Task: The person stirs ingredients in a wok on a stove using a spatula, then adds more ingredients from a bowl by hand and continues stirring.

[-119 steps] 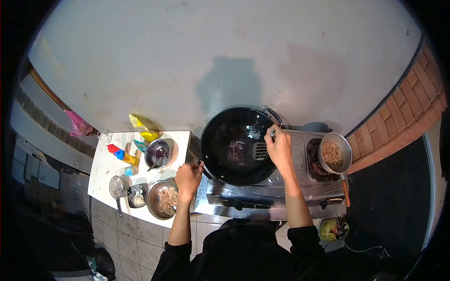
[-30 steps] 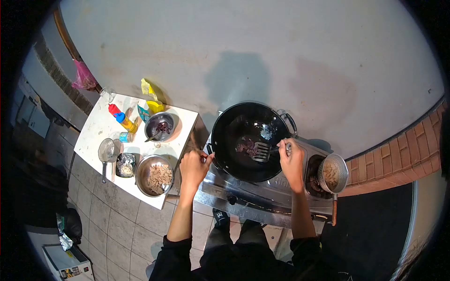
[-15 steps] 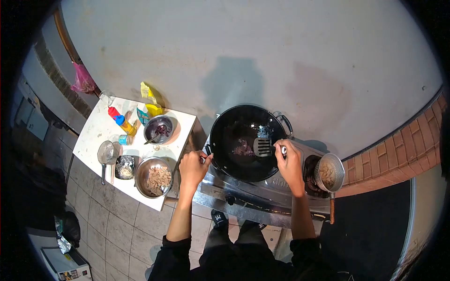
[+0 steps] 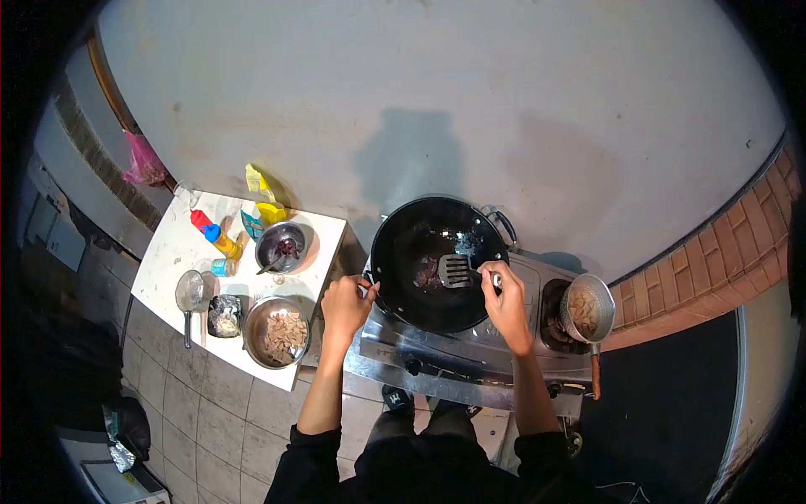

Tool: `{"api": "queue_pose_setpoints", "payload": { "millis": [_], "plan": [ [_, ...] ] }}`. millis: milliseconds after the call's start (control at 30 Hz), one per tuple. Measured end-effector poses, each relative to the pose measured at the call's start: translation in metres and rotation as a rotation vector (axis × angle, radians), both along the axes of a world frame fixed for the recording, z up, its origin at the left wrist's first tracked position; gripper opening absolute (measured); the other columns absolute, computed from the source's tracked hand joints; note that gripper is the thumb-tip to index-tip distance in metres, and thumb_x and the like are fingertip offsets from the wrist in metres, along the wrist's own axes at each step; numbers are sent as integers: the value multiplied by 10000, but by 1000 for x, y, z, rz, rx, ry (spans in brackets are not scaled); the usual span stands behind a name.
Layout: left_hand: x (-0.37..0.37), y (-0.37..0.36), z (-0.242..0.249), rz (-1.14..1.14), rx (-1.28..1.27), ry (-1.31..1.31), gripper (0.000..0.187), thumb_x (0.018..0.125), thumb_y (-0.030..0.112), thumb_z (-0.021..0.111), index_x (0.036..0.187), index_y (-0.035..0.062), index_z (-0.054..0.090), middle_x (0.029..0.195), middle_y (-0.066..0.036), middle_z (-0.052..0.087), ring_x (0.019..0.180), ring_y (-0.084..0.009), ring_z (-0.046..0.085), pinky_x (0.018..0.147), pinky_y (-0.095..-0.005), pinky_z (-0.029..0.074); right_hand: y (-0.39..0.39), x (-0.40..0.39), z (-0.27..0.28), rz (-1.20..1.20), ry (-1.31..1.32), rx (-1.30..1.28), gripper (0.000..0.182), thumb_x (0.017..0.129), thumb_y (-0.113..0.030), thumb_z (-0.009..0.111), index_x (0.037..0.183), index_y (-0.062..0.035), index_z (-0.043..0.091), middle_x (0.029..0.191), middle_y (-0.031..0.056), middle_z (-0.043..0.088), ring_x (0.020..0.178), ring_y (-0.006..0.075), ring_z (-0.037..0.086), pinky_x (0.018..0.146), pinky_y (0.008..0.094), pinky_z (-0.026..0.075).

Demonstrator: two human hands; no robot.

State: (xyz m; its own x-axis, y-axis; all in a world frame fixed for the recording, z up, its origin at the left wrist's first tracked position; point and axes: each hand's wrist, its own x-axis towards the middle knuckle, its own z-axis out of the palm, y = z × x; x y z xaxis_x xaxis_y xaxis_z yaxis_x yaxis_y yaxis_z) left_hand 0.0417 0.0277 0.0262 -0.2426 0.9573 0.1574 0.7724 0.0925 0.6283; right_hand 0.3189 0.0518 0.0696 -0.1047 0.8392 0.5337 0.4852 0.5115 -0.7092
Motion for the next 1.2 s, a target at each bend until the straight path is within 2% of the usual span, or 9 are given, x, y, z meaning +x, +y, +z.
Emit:
{"api": "queue_pose_setpoints", "payload": {
  "millis": [367, 567, 767, 867, 967, 1033, 1067, 1133, 1200],
  "plan": [
    [-3, 7, 5, -83, 55, 56, 288, 799, 345, 769, 771, 64, 715, 633, -108, 651, 629, -327, 657, 592, -418, 506, 4, -6, -12, -14, 67, 50, 71, 898, 24, 605, 961, 38, 575, 898, 156, 625, 712, 263, 608, 662, 316, 482],
    [0, 9, 6, -97, 21, 53, 281, 800, 335, 767, 768, 61, 712, 637, -108, 652, 635, -328, 660, 592, -416, 506, 3, -12, -18, 56, 50, 49, 71, 892, 28, 608, 954, 33, 574, 891, 142, 622, 697, 238, 600, 608, 310, 470],
    [-2, 13, 11, -62, 30, 73, 271, 796, 323, 771, 757, 64, 704, 644, -96, 664, 645, -317, 670, 600, -409, 511, -8, -11, -9, 98, 93, 25, 70, 898, 53, 587, 965, 40, 570, 919, 135, 633, 752, 202, 595, 709, 278, 473],
    [-4, 13, 14, -68, 37, 48, 271, 796, 323, 771, 750, 66, 700, 652, -89, 672, 651, -310, 674, 606, -407, 515, -8, -13, -9, 78, 85, 32, 84, 886, 70, 592, 963, 40, 576, 927, 138, 637, 768, 204, 611, 712, 281, 480],
    [-4, 14, 17, -63, 14, 55, 271, 796, 325, 771, 749, 67, 700, 657, -88, 677, 654, -307, 676, 608, -403, 517, -6, -15, -14, 112, 69, 9, 77, 893, 34, 604, 967, 39, 582, 905, 150, 613, 736, 248, 604, 672, 307, 481],
    [-6, 14, 19, -70, -61, 17, 337, 792, 336, 778, 805, 7, 702, 730, -202, 673, 739, -367, 675, 685, -427, 517, -10, -17, -12, 133, 98, -5, 74, 893, 33, 606, 963, 38, 584, 903, 146, 613, 727, 245, 601, 664, 310, 480],
    [-8, 13, 16, -64, -63, 17, 337, 792, 336, 778, 805, 7, 702, 730, -202, 673, 739, -367, 675, 685, -427, 517, -9, -17, -11, 140, 94, 20, 74, 892, 32, 610, 961, 41, 583, 900, 146, 616, 728, 247, 607, 661, 312, 482],
    [-10, 13, 9, -71, 13, 75, 287, 798, 338, 767, 742, 66, 698, 663, -116, 673, 670, -337, 672, 619, -425, 519, -11, -15, -4, 139, 91, 10, 76, 892, 31, 611, 961, 42, 582, 898, 147, 617, 732, 247, 611, 664, 313, 483],
    [-10, 12, 8, -71, 7, 87, 287, 799, 340, 766, 741, 66, 699, 667, -126, 672, 675, -347, 670, 624, -433, 520, -10, -15, -3, 123, 85, -11, 84, 890, 33, 613, 965, 45, 579, 902, 151, 624, 746, 252, 621, 673, 315, 487]
  ]
}}
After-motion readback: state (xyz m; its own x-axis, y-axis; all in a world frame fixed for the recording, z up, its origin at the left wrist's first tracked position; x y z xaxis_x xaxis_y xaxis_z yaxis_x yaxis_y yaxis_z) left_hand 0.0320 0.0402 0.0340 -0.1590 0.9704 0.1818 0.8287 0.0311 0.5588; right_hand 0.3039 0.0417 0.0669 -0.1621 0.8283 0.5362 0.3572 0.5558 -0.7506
